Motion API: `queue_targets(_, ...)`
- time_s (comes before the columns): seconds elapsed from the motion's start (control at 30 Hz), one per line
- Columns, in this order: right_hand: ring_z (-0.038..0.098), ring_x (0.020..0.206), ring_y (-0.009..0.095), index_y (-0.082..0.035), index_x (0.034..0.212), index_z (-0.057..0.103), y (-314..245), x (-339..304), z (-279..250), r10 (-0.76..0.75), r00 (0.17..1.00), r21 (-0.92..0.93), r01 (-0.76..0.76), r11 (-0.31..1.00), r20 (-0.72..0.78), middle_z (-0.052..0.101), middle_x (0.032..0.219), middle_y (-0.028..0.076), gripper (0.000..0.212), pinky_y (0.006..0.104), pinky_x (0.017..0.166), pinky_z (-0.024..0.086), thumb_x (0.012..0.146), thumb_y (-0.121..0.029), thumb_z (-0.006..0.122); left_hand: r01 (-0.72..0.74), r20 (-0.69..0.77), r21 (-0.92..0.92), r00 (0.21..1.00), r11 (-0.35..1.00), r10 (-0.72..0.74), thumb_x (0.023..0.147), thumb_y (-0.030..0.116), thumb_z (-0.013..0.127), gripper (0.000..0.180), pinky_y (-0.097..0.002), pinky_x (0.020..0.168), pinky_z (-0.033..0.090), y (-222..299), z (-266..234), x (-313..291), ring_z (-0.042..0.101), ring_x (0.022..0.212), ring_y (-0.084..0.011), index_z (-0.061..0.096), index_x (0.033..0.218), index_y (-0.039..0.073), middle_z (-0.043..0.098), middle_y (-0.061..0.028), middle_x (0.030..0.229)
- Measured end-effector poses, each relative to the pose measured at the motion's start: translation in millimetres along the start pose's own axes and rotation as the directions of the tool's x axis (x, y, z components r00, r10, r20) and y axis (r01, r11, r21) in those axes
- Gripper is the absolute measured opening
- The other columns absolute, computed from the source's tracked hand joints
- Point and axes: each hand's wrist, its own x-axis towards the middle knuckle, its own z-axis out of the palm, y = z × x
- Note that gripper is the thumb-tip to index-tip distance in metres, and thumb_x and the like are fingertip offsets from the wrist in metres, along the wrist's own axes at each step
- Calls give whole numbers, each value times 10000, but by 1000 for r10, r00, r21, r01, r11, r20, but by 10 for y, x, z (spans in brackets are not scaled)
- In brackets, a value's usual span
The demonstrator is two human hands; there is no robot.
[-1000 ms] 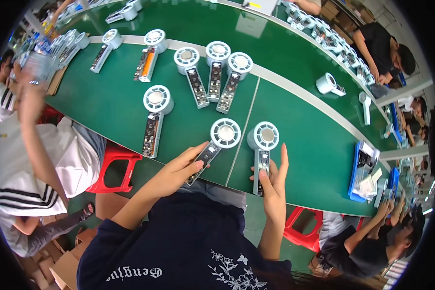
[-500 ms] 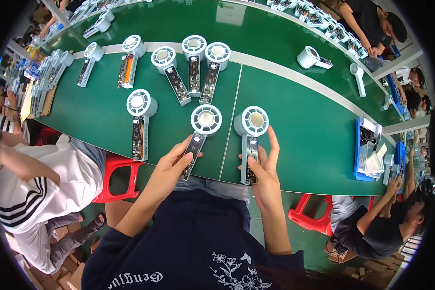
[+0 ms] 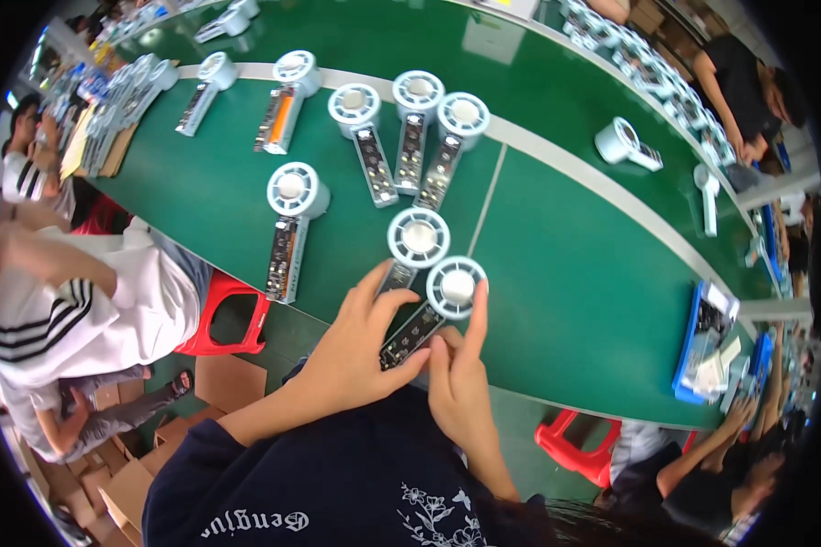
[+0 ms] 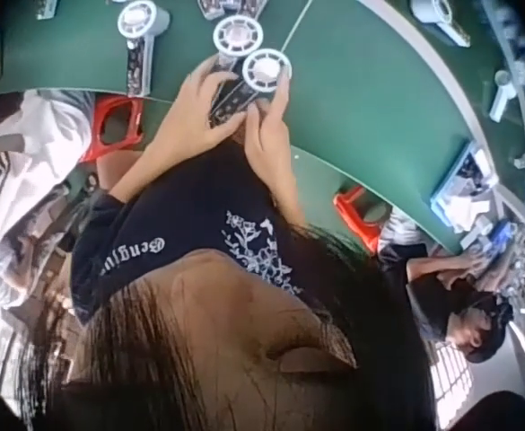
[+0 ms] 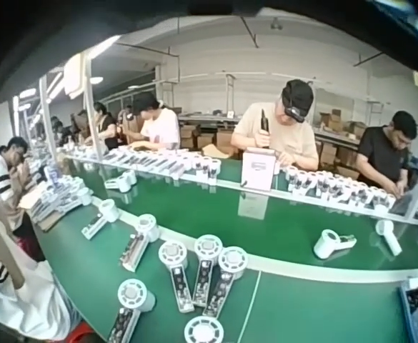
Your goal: Manually assembling and testing small portable handheld fans on a production line.
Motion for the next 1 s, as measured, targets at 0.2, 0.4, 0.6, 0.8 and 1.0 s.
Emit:
queue_targets(0.2,500,598,118,-33,1431,62,54,123,-162,-108,992,-14,108,994,-63,587,726,91,622,199,611,432,900,-21,385,57,65,413,994,909,-92,755,220,639,442,-362,847,400,71,63,82,459,1025,-330,475,1126,44,373,-200,1244)
queue_targets(0.4,434,545,93,-42,1389,230,129,239,-470,-203,858,84,273,958,-472,552,694,59,470,173,544,364,938,-127,328,303,378,-345,911,888,-164,772,255,660,320,-328,781,390,-110,-447,125,468,897,-239,487,928,36,441,-143,1025)
queue_targets(0.6,447,572,94,-12,1280,377,355,401,-670,-163,829,51,224,973,-535,552,701,57,361,195,571,377,932,-101,349,37,-224,7,974,999,-35,763,210,669,441,-313,775,356,-358,-1611,466,433,882,-208,523,1155,71,438,-82,945)
queue_targets(0.8,444,580,93,-3,1170,481,298,441,-623,-192,867,-125,151,981,-460,547,701,48,288,191,575,373,924,-84,353,281,-441,499,897,820,-39,793,449,553,489,-362,754,404,-1991,-2890,1362,485,809,-284,510,1183,156,428,-123,978)
queue_targets(1.0,418,590,76,-28,1107,528,362,442,-620,-116,876,-123,65,990,-468,522,686,25,258,179,570,353,922,-111,370,515,-435,474,842,714,-319,801,479,524,539,-344,819,402,-3116,-3338,1756,506,903,-299,495,1235,161,456,-156,1057)
